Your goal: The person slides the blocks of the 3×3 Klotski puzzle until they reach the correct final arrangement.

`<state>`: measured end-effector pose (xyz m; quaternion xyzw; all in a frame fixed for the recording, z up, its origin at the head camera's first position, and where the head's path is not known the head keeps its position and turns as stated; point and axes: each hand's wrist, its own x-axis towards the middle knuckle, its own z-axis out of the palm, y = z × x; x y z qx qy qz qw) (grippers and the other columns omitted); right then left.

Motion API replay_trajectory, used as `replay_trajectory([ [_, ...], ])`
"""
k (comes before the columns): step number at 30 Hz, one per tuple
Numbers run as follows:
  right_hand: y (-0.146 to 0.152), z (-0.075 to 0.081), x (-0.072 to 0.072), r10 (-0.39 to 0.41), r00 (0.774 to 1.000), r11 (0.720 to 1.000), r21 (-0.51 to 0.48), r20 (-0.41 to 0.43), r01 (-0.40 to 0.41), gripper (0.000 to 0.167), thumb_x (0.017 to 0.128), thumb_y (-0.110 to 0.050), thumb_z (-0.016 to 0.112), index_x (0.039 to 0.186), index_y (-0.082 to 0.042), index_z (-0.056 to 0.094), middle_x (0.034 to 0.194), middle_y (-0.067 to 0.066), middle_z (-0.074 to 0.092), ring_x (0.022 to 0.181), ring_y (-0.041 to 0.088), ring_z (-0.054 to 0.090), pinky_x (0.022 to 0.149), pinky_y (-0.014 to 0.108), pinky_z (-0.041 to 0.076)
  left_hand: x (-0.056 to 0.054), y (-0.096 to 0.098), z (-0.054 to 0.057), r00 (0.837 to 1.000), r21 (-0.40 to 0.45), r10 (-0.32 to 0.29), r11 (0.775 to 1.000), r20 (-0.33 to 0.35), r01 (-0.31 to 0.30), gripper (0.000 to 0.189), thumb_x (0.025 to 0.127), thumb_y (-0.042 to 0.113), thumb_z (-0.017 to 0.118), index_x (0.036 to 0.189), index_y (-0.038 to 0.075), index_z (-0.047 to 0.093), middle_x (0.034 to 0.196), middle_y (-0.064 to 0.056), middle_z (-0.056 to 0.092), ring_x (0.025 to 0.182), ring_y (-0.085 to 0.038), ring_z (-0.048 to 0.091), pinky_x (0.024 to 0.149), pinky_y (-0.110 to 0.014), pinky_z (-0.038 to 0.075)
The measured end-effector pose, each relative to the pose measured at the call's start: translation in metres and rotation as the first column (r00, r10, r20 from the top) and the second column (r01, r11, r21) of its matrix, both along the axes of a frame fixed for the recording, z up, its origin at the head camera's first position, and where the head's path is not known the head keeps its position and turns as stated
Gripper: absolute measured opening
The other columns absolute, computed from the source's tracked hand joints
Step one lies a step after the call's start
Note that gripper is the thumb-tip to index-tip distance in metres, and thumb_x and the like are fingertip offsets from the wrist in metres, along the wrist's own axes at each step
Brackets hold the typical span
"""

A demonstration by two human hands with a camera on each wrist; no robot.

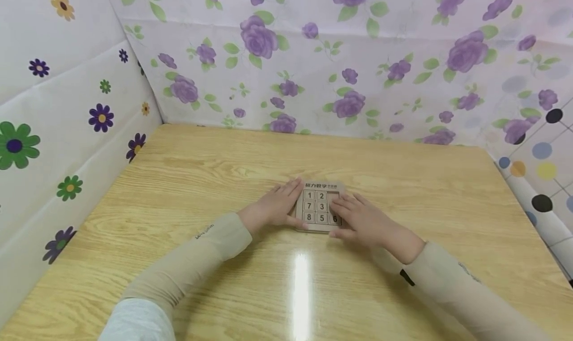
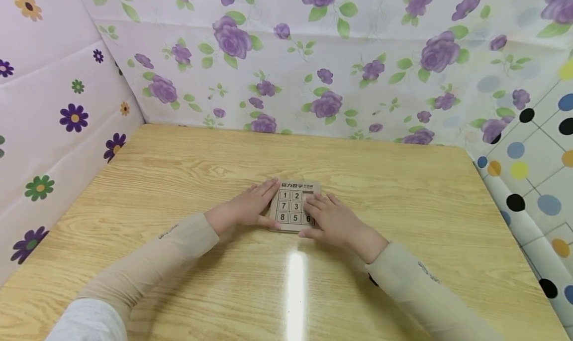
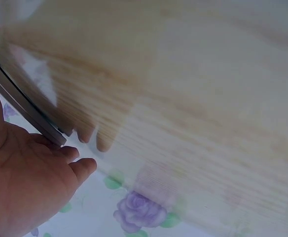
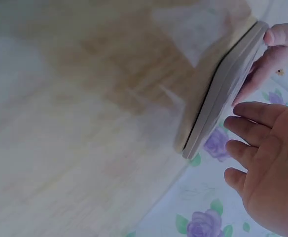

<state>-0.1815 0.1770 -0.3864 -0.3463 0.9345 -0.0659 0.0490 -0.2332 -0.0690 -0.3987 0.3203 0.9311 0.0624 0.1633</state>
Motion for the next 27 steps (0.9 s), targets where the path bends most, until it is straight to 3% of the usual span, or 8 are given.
replay_trajectory([
  [12,-0.014,-0.007,-0.021,0.010,0.996,0.999,-0.035,0.088,-0.007,0.079,0.092,-0.057,0.050,0.147,-0.003,0.033,0.154,0.014,0.030,0.144,0.035,0.020,0.119,0.054,0.012,0.000,0.001,-0.002,1.000,-0.012,-0.005,1.000,-0.014,0.005,0.113,0.079,0.069,0.056,0.152,0.003,0.002,0.160,-0.011,-0.003,0.148,-0.025,0.002,0.120,-0.045,0.011],
  [27,0.010,-0.011,-0.019,-0.034,0.998,0.998,-0.042,0.057,0.037,0.077,0.090,-0.054,0.055,0.143,-0.001,0.041,0.151,0.015,0.036,0.142,0.035,0.025,0.118,0.056,0.014,-0.001,0.001,-0.004,1.000,-0.005,0.006,1.000,-0.012,-0.006,0.115,0.078,0.070,0.058,0.153,0.004,0.001,0.160,-0.011,-0.005,0.148,-0.025,0.002,0.121,-0.044,0.010],
])
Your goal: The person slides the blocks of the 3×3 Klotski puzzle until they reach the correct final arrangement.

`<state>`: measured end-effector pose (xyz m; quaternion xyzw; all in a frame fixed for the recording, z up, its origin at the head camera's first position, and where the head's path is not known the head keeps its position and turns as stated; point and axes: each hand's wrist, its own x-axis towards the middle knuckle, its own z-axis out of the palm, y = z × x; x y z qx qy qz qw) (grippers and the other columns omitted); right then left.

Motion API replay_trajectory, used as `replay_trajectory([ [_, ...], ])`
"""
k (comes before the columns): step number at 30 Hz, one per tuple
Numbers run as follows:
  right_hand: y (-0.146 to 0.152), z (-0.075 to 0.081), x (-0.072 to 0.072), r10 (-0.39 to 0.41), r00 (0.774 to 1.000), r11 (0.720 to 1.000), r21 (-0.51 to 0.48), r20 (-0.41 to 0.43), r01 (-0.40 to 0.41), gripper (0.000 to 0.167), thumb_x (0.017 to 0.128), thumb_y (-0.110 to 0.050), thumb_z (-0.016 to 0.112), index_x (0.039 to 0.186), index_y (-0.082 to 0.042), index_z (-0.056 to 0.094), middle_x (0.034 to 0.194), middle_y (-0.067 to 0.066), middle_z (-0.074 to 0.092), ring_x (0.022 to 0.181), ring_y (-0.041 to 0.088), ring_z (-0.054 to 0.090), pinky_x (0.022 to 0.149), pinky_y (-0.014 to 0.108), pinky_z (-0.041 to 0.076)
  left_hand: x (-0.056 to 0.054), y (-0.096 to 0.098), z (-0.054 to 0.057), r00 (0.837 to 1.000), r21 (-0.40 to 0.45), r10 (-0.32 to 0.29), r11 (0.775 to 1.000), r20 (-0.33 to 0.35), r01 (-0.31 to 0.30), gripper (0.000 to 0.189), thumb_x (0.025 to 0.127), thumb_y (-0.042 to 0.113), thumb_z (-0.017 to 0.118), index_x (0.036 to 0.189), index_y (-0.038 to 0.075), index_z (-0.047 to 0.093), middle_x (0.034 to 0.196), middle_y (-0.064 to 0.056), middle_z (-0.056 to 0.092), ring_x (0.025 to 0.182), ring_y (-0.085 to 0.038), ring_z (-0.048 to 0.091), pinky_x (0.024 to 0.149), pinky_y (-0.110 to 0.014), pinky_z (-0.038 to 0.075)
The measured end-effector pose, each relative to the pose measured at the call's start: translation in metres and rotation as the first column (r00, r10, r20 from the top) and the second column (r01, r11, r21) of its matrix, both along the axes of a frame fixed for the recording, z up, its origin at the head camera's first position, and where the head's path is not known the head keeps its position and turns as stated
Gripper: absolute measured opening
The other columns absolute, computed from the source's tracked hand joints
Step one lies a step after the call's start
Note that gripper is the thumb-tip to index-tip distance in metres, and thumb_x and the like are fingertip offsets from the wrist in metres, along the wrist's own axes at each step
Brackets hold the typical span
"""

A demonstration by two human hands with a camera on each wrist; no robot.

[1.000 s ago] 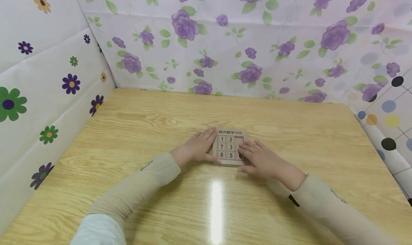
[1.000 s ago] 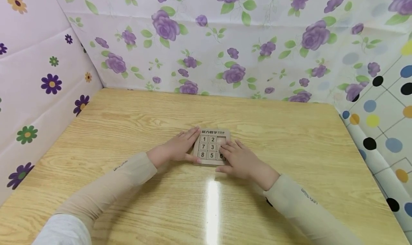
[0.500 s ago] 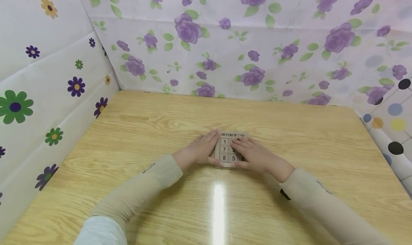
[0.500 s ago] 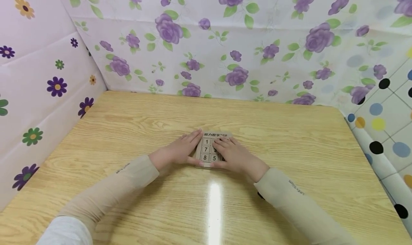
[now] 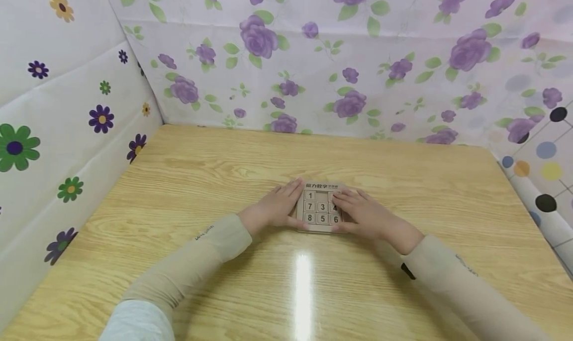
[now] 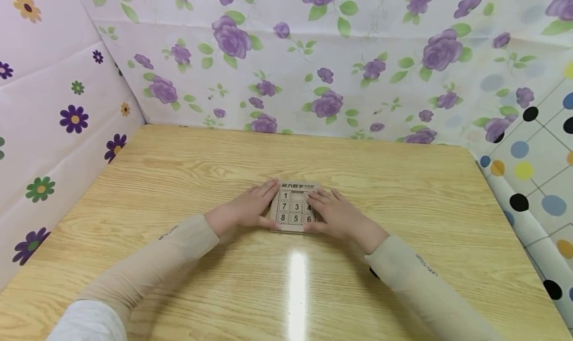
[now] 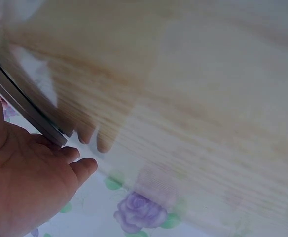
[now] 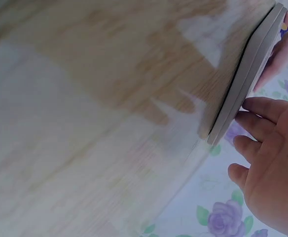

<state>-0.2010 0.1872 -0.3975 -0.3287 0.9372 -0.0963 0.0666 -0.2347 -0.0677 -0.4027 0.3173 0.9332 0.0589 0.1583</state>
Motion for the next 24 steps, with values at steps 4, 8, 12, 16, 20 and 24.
replay_trajectory([
  [4,-0.001,0.002,0.003,0.014,1.000,1.000,0.024,-0.027,-0.013,0.075,0.090,-0.054,0.054,0.143,-0.001,0.041,0.150,0.015,0.036,0.142,0.036,0.027,0.117,0.056,0.015,0.001,0.000,0.002,1.000,0.007,-0.001,1.000,0.007,0.000,0.114,0.078,0.069,0.058,0.152,0.003,0.002,0.160,-0.012,-0.005,0.148,-0.026,0.002,0.121,-0.044,0.010],
  [8,-0.006,0.005,0.009,0.055,0.998,0.998,0.046,-0.040,-0.053,0.075,0.091,-0.052,0.053,0.143,-0.001,0.040,0.150,0.015,0.036,0.141,0.036,0.027,0.117,0.055,0.016,0.002,-0.001,0.003,1.000,0.008,-0.005,1.000,0.002,0.004,0.114,0.078,0.069,0.058,0.152,0.003,0.003,0.160,-0.012,-0.004,0.148,-0.026,0.002,0.120,-0.045,0.011],
  [12,-0.015,0.008,0.015,0.110,0.993,0.993,0.041,-0.037,-0.108,0.073,0.091,-0.050,0.055,0.142,0.001,0.041,0.148,0.017,0.039,0.140,0.037,0.029,0.116,0.056,0.017,0.001,-0.001,0.002,1.000,0.003,-0.006,1.000,-0.013,0.006,0.113,0.078,0.069,0.058,0.153,0.003,0.003,0.160,-0.013,-0.002,0.148,-0.027,0.003,0.120,-0.045,0.012],
  [16,-0.020,0.007,0.017,0.130,0.991,0.990,0.056,-0.041,-0.128,0.073,0.091,-0.050,0.055,0.141,0.002,0.043,0.147,0.018,0.041,0.140,0.037,0.030,0.116,0.057,0.018,0.001,-0.001,0.001,1.000,-0.004,-0.004,1.000,-0.018,0.004,0.114,0.078,0.070,0.057,0.153,0.003,0.002,0.160,-0.012,-0.003,0.148,-0.026,0.003,0.120,-0.045,0.011],
  [20,-0.022,0.007,0.013,0.099,0.995,0.993,0.066,-0.026,-0.097,0.074,0.091,-0.051,0.054,0.142,0.001,0.041,0.149,0.016,0.039,0.141,0.036,0.028,0.117,0.055,0.016,0.000,-0.001,0.000,1.000,-0.013,-0.006,1.000,-0.013,0.005,0.114,0.078,0.071,0.056,0.153,0.004,0.001,0.160,-0.011,-0.004,0.148,-0.025,0.002,0.121,-0.044,0.010],
  [24,-0.024,0.006,0.006,0.079,0.997,0.994,0.071,-0.020,-0.077,0.074,0.092,-0.052,0.053,0.143,0.000,0.040,0.149,0.016,0.038,0.142,0.036,0.026,0.118,0.054,0.015,0.000,-0.001,0.000,1.000,-0.012,-0.005,1.000,-0.008,0.005,0.113,0.079,0.070,0.057,0.153,0.004,0.001,0.160,-0.012,-0.003,0.148,-0.026,0.003,0.120,-0.044,0.011],
])
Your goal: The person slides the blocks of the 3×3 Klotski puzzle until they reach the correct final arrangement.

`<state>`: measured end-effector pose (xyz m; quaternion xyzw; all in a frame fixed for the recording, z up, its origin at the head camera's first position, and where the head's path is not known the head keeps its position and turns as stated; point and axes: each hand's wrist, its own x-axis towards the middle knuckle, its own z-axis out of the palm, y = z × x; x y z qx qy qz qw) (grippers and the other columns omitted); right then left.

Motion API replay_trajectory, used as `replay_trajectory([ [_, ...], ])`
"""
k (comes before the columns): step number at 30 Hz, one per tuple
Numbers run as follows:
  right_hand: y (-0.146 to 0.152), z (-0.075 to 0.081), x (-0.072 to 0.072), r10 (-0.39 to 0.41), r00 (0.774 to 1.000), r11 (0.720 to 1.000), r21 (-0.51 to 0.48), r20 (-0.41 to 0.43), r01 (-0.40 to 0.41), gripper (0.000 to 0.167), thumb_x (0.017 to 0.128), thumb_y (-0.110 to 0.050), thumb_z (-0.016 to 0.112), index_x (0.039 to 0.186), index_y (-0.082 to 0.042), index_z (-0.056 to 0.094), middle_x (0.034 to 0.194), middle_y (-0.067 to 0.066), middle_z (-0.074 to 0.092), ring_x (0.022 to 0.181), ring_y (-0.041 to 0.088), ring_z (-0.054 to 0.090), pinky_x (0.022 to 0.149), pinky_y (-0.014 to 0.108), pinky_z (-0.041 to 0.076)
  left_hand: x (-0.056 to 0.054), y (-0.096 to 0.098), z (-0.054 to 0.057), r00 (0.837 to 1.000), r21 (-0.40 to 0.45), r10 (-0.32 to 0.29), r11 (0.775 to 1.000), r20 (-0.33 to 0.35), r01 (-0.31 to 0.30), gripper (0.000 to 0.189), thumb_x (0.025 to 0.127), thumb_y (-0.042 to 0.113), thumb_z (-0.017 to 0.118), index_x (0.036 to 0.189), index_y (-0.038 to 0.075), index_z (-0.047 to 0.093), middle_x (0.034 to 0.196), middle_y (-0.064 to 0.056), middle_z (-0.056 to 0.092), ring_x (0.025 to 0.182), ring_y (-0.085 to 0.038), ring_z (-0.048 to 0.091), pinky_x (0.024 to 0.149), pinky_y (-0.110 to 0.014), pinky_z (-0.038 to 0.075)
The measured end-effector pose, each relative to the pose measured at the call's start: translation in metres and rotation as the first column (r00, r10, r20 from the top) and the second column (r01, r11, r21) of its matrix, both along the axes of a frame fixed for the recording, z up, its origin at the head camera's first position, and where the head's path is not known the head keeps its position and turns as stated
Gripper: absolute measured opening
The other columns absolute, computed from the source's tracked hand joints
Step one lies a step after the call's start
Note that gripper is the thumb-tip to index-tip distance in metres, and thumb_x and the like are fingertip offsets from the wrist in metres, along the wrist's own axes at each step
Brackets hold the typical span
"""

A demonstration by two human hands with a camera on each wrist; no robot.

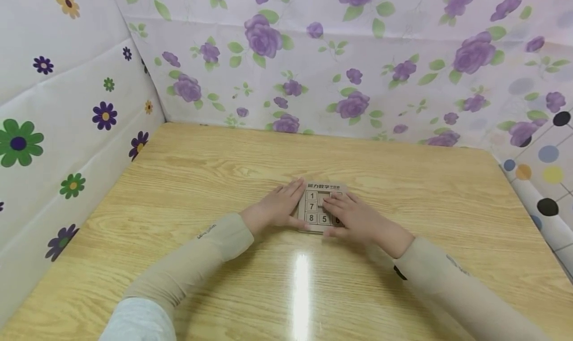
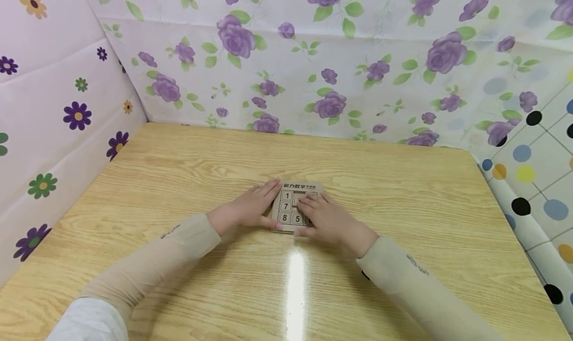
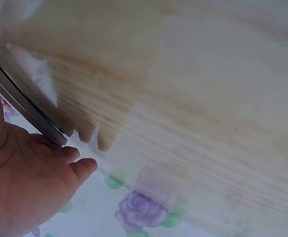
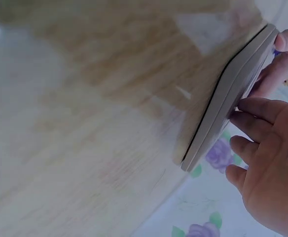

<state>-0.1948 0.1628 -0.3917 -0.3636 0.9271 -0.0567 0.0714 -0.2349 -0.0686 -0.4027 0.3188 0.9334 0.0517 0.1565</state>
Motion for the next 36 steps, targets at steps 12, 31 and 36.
replay_trajectory([
  [12,-0.008,0.003,0.001,0.032,0.999,0.998,0.055,-0.044,-0.029,0.078,0.091,-0.055,0.051,0.144,-0.001,0.037,0.152,0.015,0.034,0.142,0.035,0.026,0.118,0.053,0.016,0.000,0.002,0.002,1.000,-0.003,-0.007,1.000,-0.003,0.007,0.114,0.078,0.070,0.056,0.153,0.004,0.002,0.160,-0.011,-0.003,0.148,-0.025,0.002,0.120,-0.045,0.010],
  [31,-0.006,0.002,0.009,0.043,0.999,0.999,0.003,0.030,-0.043,0.073,0.091,-0.052,0.053,0.144,-0.003,0.040,0.152,0.012,0.035,0.142,0.034,0.026,0.117,0.056,0.015,0.001,0.000,0.003,1.000,-0.014,-0.004,1.000,-0.004,0.003,0.113,0.079,0.070,0.055,0.153,0.004,0.001,0.160,-0.012,-0.004,0.148,-0.026,0.003,0.120,-0.045,0.010],
  [36,0.003,0.002,0.011,0.040,0.999,0.999,-0.015,0.014,-0.040,0.071,0.091,-0.050,0.054,0.142,-0.002,0.042,0.151,0.013,0.037,0.141,0.035,0.029,0.117,0.055,0.017,0.001,0.001,0.002,1.000,-0.012,0.002,1.000,0.005,-0.002,0.113,0.079,0.070,0.055,0.153,0.004,0.001,0.160,-0.011,-0.004,0.148,-0.025,0.002,0.121,-0.044,0.010],
])
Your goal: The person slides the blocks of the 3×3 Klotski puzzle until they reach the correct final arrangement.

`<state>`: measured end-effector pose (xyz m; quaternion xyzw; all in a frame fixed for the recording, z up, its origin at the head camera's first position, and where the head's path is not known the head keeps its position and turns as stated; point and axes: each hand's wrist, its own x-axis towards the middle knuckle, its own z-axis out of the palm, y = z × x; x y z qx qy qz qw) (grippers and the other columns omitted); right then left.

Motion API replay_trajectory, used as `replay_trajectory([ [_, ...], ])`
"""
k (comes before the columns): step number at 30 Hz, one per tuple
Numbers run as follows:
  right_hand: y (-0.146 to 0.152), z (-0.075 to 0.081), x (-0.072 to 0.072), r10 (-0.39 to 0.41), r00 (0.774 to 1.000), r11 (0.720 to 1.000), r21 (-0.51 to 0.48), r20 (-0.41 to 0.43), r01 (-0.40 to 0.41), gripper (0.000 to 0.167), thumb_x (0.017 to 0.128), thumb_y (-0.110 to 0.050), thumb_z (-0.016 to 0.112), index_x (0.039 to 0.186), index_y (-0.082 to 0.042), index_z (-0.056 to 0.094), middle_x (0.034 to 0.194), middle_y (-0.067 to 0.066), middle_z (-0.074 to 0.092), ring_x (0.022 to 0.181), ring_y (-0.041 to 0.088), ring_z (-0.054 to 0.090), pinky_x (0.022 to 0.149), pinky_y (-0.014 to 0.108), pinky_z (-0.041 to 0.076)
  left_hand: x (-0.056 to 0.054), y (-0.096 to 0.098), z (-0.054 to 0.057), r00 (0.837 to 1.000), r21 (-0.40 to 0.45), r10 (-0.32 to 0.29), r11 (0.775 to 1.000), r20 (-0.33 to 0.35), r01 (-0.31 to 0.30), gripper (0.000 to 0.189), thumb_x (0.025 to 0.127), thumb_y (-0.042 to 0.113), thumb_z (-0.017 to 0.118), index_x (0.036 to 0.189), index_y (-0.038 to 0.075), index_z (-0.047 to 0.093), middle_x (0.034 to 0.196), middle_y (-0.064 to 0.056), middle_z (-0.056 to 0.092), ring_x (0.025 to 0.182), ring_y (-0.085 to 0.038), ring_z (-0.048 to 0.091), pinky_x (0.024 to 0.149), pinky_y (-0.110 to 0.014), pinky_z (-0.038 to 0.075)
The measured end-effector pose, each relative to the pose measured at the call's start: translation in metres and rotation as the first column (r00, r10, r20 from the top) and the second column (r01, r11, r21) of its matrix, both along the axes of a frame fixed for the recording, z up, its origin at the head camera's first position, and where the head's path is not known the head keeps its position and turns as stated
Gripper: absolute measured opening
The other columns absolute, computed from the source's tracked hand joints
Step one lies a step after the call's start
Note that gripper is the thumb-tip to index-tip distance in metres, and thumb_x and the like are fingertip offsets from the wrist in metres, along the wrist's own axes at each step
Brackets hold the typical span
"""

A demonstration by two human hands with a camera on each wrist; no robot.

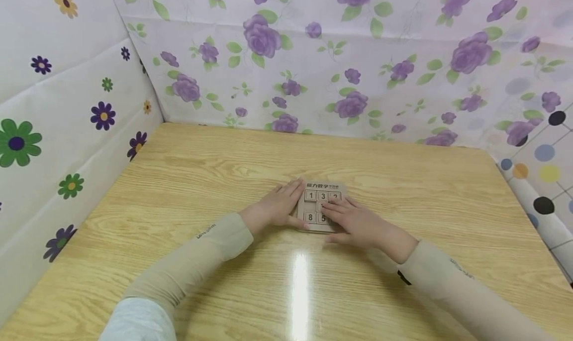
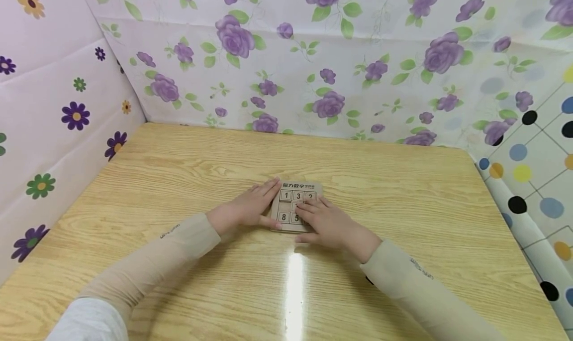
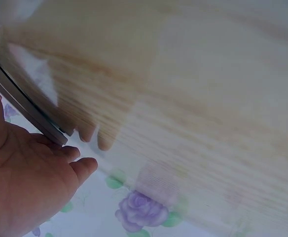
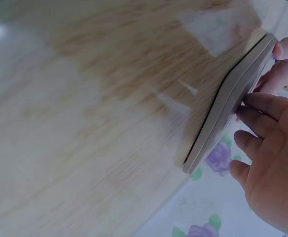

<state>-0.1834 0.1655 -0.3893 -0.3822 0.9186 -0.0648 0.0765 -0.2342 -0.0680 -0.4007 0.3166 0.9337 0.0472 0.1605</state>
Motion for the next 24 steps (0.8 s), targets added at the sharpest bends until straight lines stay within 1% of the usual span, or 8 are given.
replay_trajectory([
  [5,0.002,0.001,0.000,0.000,1.000,1.000,-0.010,-0.003,0.000,0.070,0.091,-0.049,0.055,0.141,-0.001,0.043,0.149,0.013,0.039,0.140,0.035,0.030,0.117,0.055,0.017,-0.001,0.000,-0.001,1.000,-0.006,-0.002,1.000,-0.003,0.002,0.113,0.079,0.071,0.055,0.153,0.004,0.001,0.160,-0.011,-0.004,0.148,-0.026,0.002,0.121,-0.044,0.010],
  [8,0.000,0.004,-0.002,0.007,1.000,1.000,-0.017,-0.018,-0.007,0.069,0.092,-0.049,0.055,0.140,0.000,0.045,0.148,0.015,0.041,0.140,0.036,0.031,0.116,0.056,0.018,-0.001,0.000,-0.001,1.000,-0.006,-0.003,1.000,-0.007,0.003,0.113,0.079,0.071,0.055,0.153,0.004,0.001,0.160,-0.012,-0.004,0.148,-0.026,0.002,0.121,-0.044,0.010],
  [11,-0.006,0.006,-0.006,0.012,0.999,1.000,-0.012,-0.035,-0.012,0.070,0.092,-0.049,0.054,0.140,0.001,0.044,0.148,0.016,0.040,0.140,0.037,0.030,0.116,0.056,0.019,-0.001,0.000,-0.001,1.000,-0.003,-0.002,1.000,-0.012,0.002,0.112,0.079,0.071,0.055,0.153,0.004,0.002,0.160,-0.012,-0.003,0.148,-0.026,0.002,0.121,-0.044,0.010],
  [14,-0.012,0.007,-0.012,0.006,1.000,1.000,0.007,-0.029,-0.006,0.073,0.092,-0.052,0.052,0.142,0.000,0.041,0.150,0.016,0.037,0.141,0.036,0.028,0.117,0.054,0.017,-0.001,-0.001,-0.002,1.000,-0.002,0.000,1.000,-0.012,0.000,0.111,0.080,0.070,0.055,0.153,0.004,0.003,0.160,-0.012,-0.002,0.148,-0.026,0.002,0.121,-0.044,0.010],
  [19,-0.021,0.003,-0.022,-0.010,1.000,0.999,0.031,0.004,0.010,0.078,0.092,-0.058,0.048,0.145,-0.002,0.037,0.153,0.014,0.032,0.144,0.033,0.022,0.119,0.053,0.013,-0.001,0.000,-0.002,1.000,-0.016,-0.014,1.000,-0.012,0.014,0.111,0.080,0.071,0.053,0.153,0.004,0.002,0.160,-0.012,-0.003,0.148,-0.025,0.001,0.121,-0.044,0.011],
  [24,-0.025,0.000,-0.025,-0.009,1.000,0.999,0.046,-0.004,0.010,0.078,0.092,-0.058,0.047,0.144,-0.002,0.038,0.152,0.014,0.034,0.144,0.033,0.023,0.119,0.052,0.014,-0.001,0.000,-0.001,1.000,-0.020,-0.014,1.000,-0.009,0.014,0.111,0.080,0.071,0.053,0.153,0.004,0.002,0.161,-0.011,-0.003,0.148,-0.025,0.001,0.121,-0.044,0.012],
])
